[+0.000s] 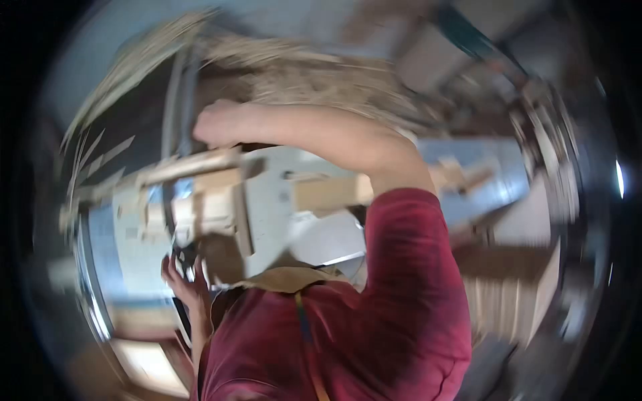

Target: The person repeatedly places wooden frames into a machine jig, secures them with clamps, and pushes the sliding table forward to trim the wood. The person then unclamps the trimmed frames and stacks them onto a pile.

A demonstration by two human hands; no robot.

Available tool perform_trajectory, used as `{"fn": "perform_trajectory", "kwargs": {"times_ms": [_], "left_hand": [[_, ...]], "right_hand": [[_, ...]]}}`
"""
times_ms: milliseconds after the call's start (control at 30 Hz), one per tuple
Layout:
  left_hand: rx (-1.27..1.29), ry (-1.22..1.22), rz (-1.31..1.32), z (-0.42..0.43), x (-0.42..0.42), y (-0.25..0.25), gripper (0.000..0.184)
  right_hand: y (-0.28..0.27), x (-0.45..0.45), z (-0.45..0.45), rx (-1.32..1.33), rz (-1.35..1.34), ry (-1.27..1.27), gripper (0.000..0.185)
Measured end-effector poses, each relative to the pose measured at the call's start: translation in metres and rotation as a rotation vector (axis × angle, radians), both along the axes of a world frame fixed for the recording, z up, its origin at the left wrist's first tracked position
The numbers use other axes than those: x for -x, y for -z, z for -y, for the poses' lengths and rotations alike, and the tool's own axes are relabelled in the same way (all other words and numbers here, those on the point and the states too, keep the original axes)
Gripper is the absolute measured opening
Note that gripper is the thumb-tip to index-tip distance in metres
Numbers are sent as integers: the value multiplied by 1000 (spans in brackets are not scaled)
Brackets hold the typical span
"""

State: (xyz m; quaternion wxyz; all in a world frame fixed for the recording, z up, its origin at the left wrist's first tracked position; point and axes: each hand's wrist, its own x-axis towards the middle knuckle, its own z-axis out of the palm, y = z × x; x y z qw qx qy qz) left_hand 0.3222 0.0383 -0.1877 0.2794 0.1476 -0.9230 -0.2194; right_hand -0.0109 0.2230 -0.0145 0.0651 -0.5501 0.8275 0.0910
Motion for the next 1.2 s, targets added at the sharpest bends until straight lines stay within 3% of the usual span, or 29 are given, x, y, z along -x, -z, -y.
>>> {"fn": "perform_trajectory", "kwargs": {"times_ms": [67,133,233,333,400,467,533,600,667,800,867,933,1000,1067,1133,1200], "left_hand": [[-110,201,-129,-23,18,-26,54],[-192,425,-203,-46,50,-47,51],[-84,681,-287,-62,78,-90,44],[-314,820,-209,-76,102,-106,39],[-435,878,-173,-83,114,-105,36],[-391,936,-220,-96,123,-105,31],[-390,1059,-259,-120,132,-110,28],[-513,1086,-301,-135,139,-110,20],[-543,1186,-266,-143,153,-108,18],[-618,1340,-108,-166,188,-115,16],[-746,1426,54,-181,204,-121,22],[-631,1396,114,-215,208,-157,35],[-1168,1531,381,-257,208,-196,54],[-1765,1504,859,-277,184,-261,66],[-1813,1434,838,-273,197,-290,65],[-1855,1359,812,-271,218,-288,64]], "right_hand": [[-27,-31,-80,212,-94,150,16],[-68,-75,-160,113,-228,398,19],[-117,-168,-270,-31,-476,793,25],[-159,-300,-393,109,-712,1248,47],[-192,-393,-432,151,-843,1736,64],[-176,-486,-512,171,-1098,1843,66],[-143,-554,-553,96,-494,2176,67],[-93,-574,-539,-149,-1074,1893,50],[-105,-565,-509,7,-979,1986,36],[-133,-537,-436,-170,-1186,1667,32],[-147,-518,-391,-181,-1274,1511,27],[-156,-492,-350,-164,-1321,1204,22],[-154,-449,-313,-17,-1422,959,16],[-145,-403,-286,242,-1377,692,13],[-127,-350,-267,407,-1352,383,17],[-103,-319,-240,370,-1160,367,16]]}}
